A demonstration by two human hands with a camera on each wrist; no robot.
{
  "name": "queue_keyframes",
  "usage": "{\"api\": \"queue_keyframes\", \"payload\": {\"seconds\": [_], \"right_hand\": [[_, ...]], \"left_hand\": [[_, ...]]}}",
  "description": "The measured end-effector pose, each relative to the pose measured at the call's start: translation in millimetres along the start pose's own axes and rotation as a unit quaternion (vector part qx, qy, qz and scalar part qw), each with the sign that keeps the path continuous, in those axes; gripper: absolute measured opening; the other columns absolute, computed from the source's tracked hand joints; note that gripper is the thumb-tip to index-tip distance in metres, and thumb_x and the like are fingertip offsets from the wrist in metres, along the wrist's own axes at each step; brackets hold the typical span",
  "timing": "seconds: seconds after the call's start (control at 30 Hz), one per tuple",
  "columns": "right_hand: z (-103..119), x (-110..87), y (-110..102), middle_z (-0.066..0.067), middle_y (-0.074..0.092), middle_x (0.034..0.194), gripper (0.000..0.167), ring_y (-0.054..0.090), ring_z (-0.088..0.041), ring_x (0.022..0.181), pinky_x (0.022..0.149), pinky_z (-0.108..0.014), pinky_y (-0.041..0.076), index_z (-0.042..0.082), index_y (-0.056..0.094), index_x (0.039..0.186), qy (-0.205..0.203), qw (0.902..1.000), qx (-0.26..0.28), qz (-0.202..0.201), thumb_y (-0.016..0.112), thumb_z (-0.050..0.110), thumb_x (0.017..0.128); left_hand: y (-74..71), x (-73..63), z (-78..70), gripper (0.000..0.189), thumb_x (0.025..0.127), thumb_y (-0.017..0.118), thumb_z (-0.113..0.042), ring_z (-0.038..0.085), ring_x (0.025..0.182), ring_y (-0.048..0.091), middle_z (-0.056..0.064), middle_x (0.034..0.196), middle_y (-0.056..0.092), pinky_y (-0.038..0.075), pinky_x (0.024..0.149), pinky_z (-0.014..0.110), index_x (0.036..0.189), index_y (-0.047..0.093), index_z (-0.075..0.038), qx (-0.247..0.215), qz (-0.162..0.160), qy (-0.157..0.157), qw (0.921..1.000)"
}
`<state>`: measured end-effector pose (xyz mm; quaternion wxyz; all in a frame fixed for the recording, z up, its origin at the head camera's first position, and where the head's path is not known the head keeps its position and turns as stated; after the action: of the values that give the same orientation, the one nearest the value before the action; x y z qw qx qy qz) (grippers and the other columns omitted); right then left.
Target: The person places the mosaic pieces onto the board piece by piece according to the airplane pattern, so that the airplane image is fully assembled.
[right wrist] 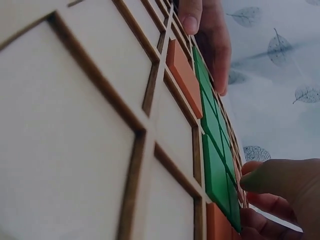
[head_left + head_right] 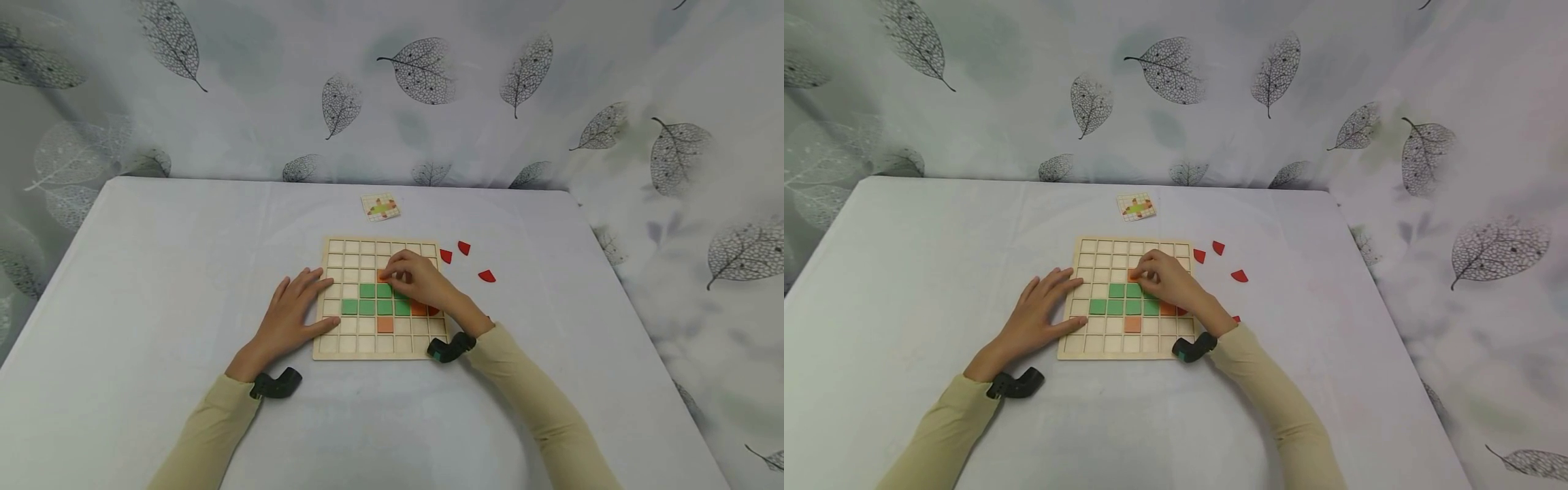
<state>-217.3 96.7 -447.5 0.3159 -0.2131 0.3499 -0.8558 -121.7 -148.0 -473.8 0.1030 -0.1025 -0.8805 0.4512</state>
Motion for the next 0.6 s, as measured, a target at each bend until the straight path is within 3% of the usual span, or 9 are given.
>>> {"api": "queue_keyframes", "payload": {"seconds": [0.6], "right_hand": [[-6,-11.8,-16,-0.012,0.063,0.107,0.014,0.058,-0.021,0.086,0.072,-0.028,0.053,0.002,0.074,0.099,0.029,0.9981,0.011,-0.054,0.063,-0.002,0.091]], "left_hand": [[1.5,0.4,-1.3,0.073,0.085,0.071,-0.044,0.032,0.148,0.018,0.012,0.156,0.032,0.004,0.119,0.052,0.145,0.045,-0.011,0.001,-0.005,0.004,1.0000]]}}
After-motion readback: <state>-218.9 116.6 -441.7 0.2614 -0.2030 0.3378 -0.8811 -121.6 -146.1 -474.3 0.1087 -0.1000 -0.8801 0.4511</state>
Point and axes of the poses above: each hand's wrist, its own x-axis towards the middle knuckle, its own y-axis out of the palm, z = x × y, the point moved 3 cm from there along x, towards the middle knuckle
